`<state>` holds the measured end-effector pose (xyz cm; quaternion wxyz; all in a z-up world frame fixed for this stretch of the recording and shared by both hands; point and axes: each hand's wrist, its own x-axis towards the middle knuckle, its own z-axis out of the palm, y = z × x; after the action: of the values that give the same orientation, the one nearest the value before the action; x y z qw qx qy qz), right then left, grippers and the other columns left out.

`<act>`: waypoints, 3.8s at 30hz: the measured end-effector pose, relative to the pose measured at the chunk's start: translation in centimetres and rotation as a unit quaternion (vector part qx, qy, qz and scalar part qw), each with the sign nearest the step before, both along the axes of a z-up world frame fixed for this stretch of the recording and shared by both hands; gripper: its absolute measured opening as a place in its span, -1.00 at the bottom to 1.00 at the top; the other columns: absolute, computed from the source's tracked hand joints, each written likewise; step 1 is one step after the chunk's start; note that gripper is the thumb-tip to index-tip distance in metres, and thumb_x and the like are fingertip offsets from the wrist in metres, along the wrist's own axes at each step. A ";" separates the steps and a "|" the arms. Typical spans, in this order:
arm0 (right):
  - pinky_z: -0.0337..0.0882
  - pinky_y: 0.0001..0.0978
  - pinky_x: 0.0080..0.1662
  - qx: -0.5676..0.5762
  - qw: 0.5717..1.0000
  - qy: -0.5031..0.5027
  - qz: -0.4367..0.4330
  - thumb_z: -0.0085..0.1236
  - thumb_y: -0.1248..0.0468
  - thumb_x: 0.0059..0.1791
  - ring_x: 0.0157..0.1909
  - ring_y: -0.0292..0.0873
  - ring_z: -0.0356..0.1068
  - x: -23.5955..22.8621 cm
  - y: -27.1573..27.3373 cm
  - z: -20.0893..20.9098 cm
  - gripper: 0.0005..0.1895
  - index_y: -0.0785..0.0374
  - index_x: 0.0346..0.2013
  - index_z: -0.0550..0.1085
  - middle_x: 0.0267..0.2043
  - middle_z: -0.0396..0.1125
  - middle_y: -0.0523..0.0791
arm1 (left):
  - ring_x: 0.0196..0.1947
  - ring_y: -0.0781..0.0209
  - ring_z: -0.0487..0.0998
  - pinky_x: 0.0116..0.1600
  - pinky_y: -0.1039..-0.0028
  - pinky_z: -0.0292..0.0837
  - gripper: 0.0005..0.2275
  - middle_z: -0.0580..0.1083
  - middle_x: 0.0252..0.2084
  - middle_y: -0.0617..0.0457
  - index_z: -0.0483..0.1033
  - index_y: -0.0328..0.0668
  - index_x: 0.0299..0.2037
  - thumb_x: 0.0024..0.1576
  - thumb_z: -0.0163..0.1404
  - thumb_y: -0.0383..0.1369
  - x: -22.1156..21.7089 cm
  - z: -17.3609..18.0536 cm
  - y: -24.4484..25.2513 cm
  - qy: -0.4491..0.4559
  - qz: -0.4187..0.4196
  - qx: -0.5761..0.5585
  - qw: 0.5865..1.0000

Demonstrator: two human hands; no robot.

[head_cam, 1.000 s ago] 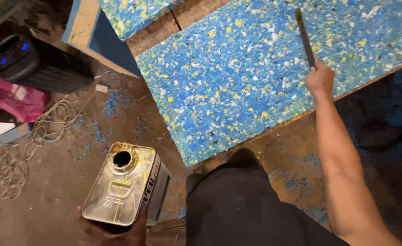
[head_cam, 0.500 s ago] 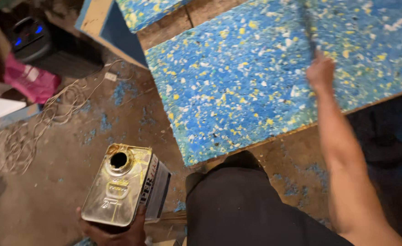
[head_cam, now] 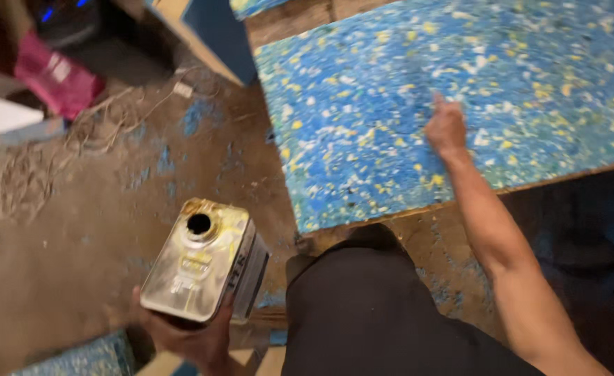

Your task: The person holds a metal can in their left hand and uses a stick in their right hand to scoop a dark liquid from the can. They repeatedly apply the liquid onto a large, blue speckled rectangular board resting on a wooden surface.

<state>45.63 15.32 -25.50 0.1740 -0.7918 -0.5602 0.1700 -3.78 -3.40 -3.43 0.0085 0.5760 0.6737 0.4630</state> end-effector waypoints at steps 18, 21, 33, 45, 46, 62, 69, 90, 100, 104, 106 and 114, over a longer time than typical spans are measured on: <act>0.39 -0.05 -0.56 0.022 0.990 -0.093 0.103 -0.11 0.42 0.01 -0.53 0.09 0.28 -20.2 1.7 0.3 -0.40 0.06 0.37 0.30 -0.18 0.18 0.06 | 0.38 -0.21 0.27 0.43 0.10 0.20 0.04 0.26 0.34 -0.32 0.09 -0.42 0.44 -0.29 0.37 -0.21 -8.6 -2.7 -0.9 -0.059 -0.041 -0.079 0.994; 0.39 -0.37 -0.64 0.005 0.981 -0.075 0.180 -0.13 0.38 0.15 -0.57 -0.17 0.16 -20.4 0.3 1.9 -0.51 0.00 0.39 0.29 -0.27 0.17 0.00 | 0.37 -0.19 0.28 0.41 0.12 0.20 0.02 0.26 0.34 -0.31 0.10 -0.38 0.44 -0.27 0.37 -0.20 -9.0 -2.7 -0.2 -0.073 -0.047 -0.091 0.992; 0.25 -0.42 -0.66 -0.054 0.858 0.497 -0.115 -0.01 0.30 0.16 -0.72 -0.28 0.20 -21.5 2.8 1.9 -0.70 0.21 -0.47 0.43 -0.65 0.25 -0.17 | 0.40 -0.11 0.28 0.38 0.13 0.28 0.03 0.27 0.38 -0.26 0.06 -0.29 0.45 -0.27 0.38 -0.20 -9.6 -2.8 1.1 -0.144 -0.084 -0.120 0.979; 0.37 -0.09 -0.16 -0.022 0.934 -0.083 0.346 0.12 0.27 0.11 -0.21 0.10 0.47 -13.4 -9.0 25.5 -0.71 0.16 0.12 0.59 -0.23 0.47 -0.01 | 0.00 -0.01 0.26 0.00 0.14 0.19 -0.27 0.23 0.02 -0.09 0.15 -0.21 0.12 -0.16 0.30 -0.10 -8.8 -2.8 5.7 -0.083 -0.235 -0.084 0.965; 0.36 -0.07 -0.20 0.056 0.920 -0.102 0.373 0.15 0.31 0.14 -0.33 0.12 0.41 -13.7 -10.0 27.7 -0.72 0.26 0.14 0.60 -0.35 0.40 0.05 | 0.38 -0.29 0.25 0.36 -0.08 0.31 0.02 0.22 0.40 -0.27 0.01 -0.27 0.48 -0.14 0.38 -0.06 -9.2 -5.2 5.3 -0.018 -0.251 -0.093 0.963; 0.47 -0.28 -0.25 -0.322 0.878 -0.111 0.337 0.01 -0.09 0.00 -0.41 -0.15 0.55 -16.4 -6.4 26.3 -0.55 -0.12 0.12 0.57 -0.21 0.65 -0.24 | 0.30 -0.28 0.36 0.27 -0.07 0.26 -0.05 0.28 0.30 -0.31 0.05 -0.37 0.42 -0.05 0.38 -0.05 -7.8 -1.4 4.6 0.064 -0.371 -0.010 0.926; 0.28 -0.33 -0.34 -0.261 0.918 0.265 0.140 0.17 0.19 0.01 -0.40 -0.28 0.25 -10.6 -15.5 14.4 -0.64 0.31 0.00 0.69 -0.42 0.40 -0.19 | 0.34 -0.24 0.28 0.35 0.03 0.23 0.05 0.24 0.36 -0.24 0.02 -0.27 0.47 -0.24 0.37 -0.14 -6.0 -1.7 4.1 -0.043 -0.298 -0.116 0.947; 0.42 -0.26 -0.52 -0.040 0.998 0.046 0.016 -0.37 0.54 0.07 -0.45 -0.03 0.33 -16.4 -11.8 0.6 -0.48 0.20 0.26 0.37 -0.11 0.36 0.08 | 0.47 -0.33 0.22 0.52 -0.04 0.23 0.00 0.15 0.44 -0.35 0.03 -0.47 0.47 -0.14 0.32 -0.14 -8.2 1.8 1.7 0.016 -0.112 0.049 0.992; 0.33 0.25 -0.33 0.137 0.974 -0.183 0.011 -0.23 0.44 0.07 -0.41 0.35 0.36 -7.0 -5.3 0.5 -0.58 0.34 0.14 0.51 -0.41 0.37 0.23 | 0.43 -0.17 0.23 0.49 0.11 0.22 0.01 0.15 0.43 -0.34 0.00 -0.43 0.47 -0.20 0.33 -0.28 -9.5 1.1 -1.6 -0.119 -0.037 -0.011 0.992; 0.42 0.13 -0.20 0.086 0.991 -0.099 -0.013 -0.26 0.50 -0.11 -0.17 0.32 0.38 -13.8 -4.5 2.0 -0.30 0.29 0.34 0.40 -0.13 0.36 0.25 | 0.40 -0.20 0.27 0.40 0.09 0.35 0.00 0.18 0.40 -0.35 0.01 -0.38 0.48 -0.17 0.34 -0.27 -9.7 1.1 -2.0 -0.094 -0.026 -0.034 0.995; 0.12 -0.51 -0.64 -0.089 0.992 0.063 0.065 -0.55 0.21 0.24 -0.58 -0.23 0.16 -19.1 -6.4 2.5 -0.49 0.11 0.18 0.47 -0.12 0.39 0.12 | 0.41 -0.32 0.24 0.38 -0.02 0.41 0.01 0.16 0.40 -0.40 0.01 -0.36 0.48 -0.25 0.34 -0.47 -9.7 0.9 -1.9 -0.150 -0.028 -0.009 0.988; 0.38 0.01 -0.43 0.042 0.992 -0.114 0.037 -0.15 0.48 -0.02 -0.44 0.16 0.31 -10.0 -5.3 1.4 -0.35 0.09 0.37 0.40 -0.25 0.28 0.15 | 0.40 -0.27 0.27 0.43 0.03 0.31 0.00 0.19 0.41 -0.42 0.05 -0.49 0.46 -0.22 0.37 -0.35 -10.9 0.8 -1.9 -0.063 -0.007 0.005 0.998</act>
<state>35.64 10.00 -24.14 0.1358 -0.7765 -0.6123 0.0607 -14.64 -5.33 -2.66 0.0516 0.5503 0.6656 0.5015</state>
